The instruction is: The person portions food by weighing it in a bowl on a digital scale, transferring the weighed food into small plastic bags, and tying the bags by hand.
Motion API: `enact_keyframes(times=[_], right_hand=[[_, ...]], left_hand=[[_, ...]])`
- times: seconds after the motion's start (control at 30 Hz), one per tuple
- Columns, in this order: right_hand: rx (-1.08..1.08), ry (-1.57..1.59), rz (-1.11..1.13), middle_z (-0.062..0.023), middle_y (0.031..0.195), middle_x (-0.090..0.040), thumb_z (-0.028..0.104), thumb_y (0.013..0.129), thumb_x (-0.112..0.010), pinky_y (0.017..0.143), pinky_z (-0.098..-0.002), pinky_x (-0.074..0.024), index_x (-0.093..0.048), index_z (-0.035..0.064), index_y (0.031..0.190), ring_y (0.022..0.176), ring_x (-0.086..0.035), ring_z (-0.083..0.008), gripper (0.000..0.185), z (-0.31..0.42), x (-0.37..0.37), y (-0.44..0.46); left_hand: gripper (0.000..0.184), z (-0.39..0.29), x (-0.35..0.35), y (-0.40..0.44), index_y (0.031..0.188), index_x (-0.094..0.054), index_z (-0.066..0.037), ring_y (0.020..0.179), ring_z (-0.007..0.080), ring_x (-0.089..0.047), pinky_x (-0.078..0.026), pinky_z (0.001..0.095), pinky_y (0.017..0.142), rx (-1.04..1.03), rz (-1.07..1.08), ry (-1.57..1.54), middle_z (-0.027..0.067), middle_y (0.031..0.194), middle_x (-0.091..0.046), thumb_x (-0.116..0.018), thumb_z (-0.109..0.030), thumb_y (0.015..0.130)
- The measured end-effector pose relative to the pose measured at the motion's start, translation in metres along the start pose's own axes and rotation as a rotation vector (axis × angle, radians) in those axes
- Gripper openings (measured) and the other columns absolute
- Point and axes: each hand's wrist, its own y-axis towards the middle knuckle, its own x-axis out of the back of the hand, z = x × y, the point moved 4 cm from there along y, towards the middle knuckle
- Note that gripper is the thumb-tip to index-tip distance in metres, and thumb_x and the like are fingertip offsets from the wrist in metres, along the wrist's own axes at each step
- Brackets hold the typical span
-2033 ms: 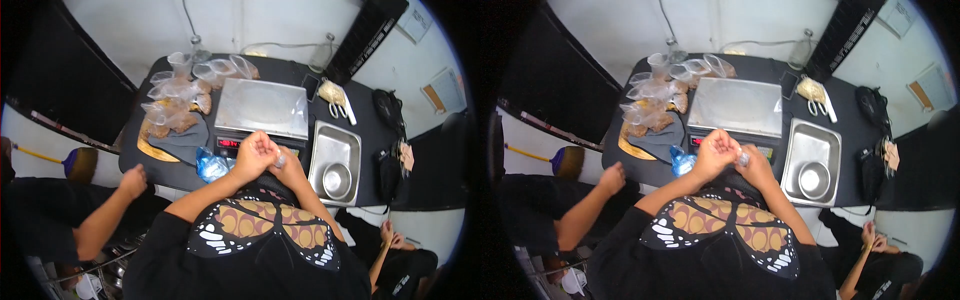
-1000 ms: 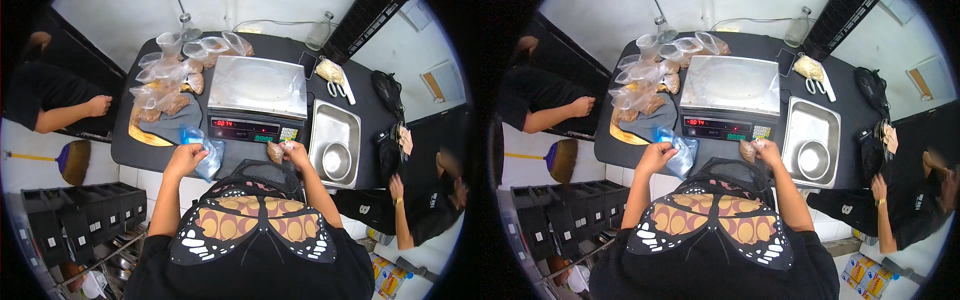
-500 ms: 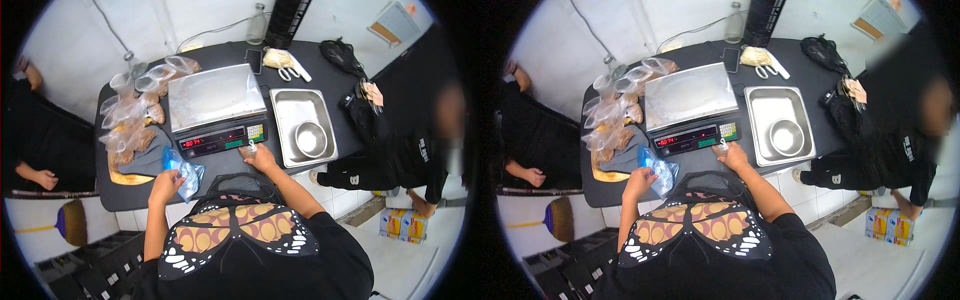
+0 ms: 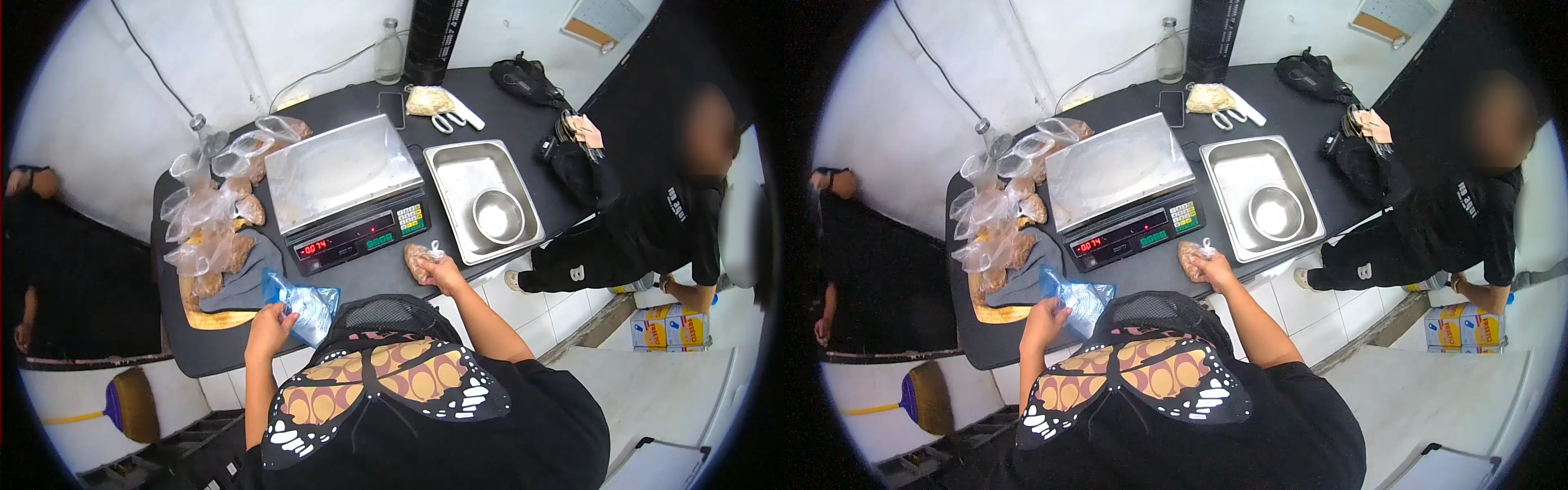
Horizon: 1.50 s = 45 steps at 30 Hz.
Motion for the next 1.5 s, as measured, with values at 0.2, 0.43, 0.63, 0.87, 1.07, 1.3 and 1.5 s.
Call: enact_keyframes(times=[0.2, 0.43, 0.63, 0.87, 1.07, 1.3, 1.5], right_hand=[[0.343, -0.543, -0.273, -0.0123, 0.099, -0.064, 0.013, 0.076, -0.07, 0.076, -0.0323, -0.0499, -0.055, -0.0003, 0.113, 0.084, -0.063, -0.0221, 0.042, -0.003, 0.008, 0.001], [0.755, -1.107, -0.305, -0.0247, 0.132, -0.036, 0.013, 0.067, -0.074, 0.099, -0.0425, -0.0364, -0.04, 0.0083, 0.132, 0.119, -0.041, -0.0408, 0.074, 0.076, -0.041, -0.073], [1.273, -1.092, 0.233, -0.0181, 0.145, -0.021, 0.018, 0.057, -0.08, 0.105, -0.0546, -0.0225, -0.052, 0.0267, 0.123, 0.133, -0.02, -0.0416, 0.072, 0.175, -0.142, -0.166], [1.239, -1.537, 0.303, -0.0123, 0.145, -0.024, 0.031, 0.063, -0.075, 0.099, -0.0666, -0.0183, -0.068, 0.0177, 0.079, 0.134, -0.019, -0.039, 0.022, 0.176, -0.15, -0.149], [1.209, -1.397, 0.336, -0.0129, 0.119, -0.054, 0.023, 0.067, -0.068, 0.097, -0.0523, -0.0313, -0.068, 0.0145, 0.078, 0.111, -0.049, -0.0305, 0.014, 0.166, -0.12, -0.125], [1.316, -0.991, 0.442, -0.0127, 0.085, -0.058, 0.013, 0.069, -0.062, 0.069, -0.0401, -0.048, -0.056, 0.0032, 0.072, 0.077, -0.059, -0.0325, 0.012, 0.19, -0.118, -0.124], [1.27, -0.865, 0.544, -0.0151, 0.082, -0.061, 0.014, 0.066, -0.065, 0.061, -0.0366, -0.0476, -0.055, 0.0018, 0.071, 0.072, -0.06, -0.032, 0.016, 0.213, -0.114, -0.129]], left_hand=[[0.023, -0.009, 0.018, -0.007, 0.073, -0.057, 0.001, 0.065, 0.0342, -0.052, -0.041, 0.0411, 0.059, -0.095, -0.086, 0.028, 0.0168, 0.068, -0.051, -0.07, -0.018, 0.075], [0.018, -0.059, 0.044, -0.015, 0.073, -0.062, -0.001, 0.068, 0.0329, -0.053, -0.043, 0.0399, 0.061, -0.272, -0.156, -0.001, 0.0145, 0.074, -0.049, -0.074, -0.014, 0.069], [0.018, -0.136, 0.052, -0.005, 0.071, -0.061, 0.0, 0.067, 0.0285, -0.051, -0.043, 0.0363, 0.059, -0.441, -0.141, -0.006, 0.0126, 0.074, -0.046, -0.075, -0.008, 0.065], [0.019, -0.165, 0.052, 0.001, 0.073, -0.062, -0.001, 0.069, 0.0303, -0.054, -0.044, 0.0384, 0.06, -0.506, -0.17, 0.01, 0.0127, 0.078, -0.048, -0.076, -0.011, 0.064], [0.02, -0.158, 0.047, 0.008, 0.075, -0.061, 0.0, 0.073, 0.0315, -0.054, -0.045, 0.0395, 0.063, -0.413, -0.249, 0.041, 0.0135, 0.079, -0.049, -0.075, -0.009, 0.064], [0.024, -0.162, 0.053, 0.015, 0.069, -0.058, -0.002, 0.071, 0.0304, -0.053, -0.044, 0.0387, 0.063, -0.459, -0.2, -0.038, 0.0114, 0.076, -0.049, -0.078, -0.014, 0.062], [0.071, -0.158, 0.069, 0.021, 0.109, -0.051, -0.006, 0.106, 0.0329, -0.049, -0.041, 0.0408, 0.089, -0.646, -0.411, -0.234, 0.0156, 0.114, -0.05, -0.085, -0.031, 0.052]])
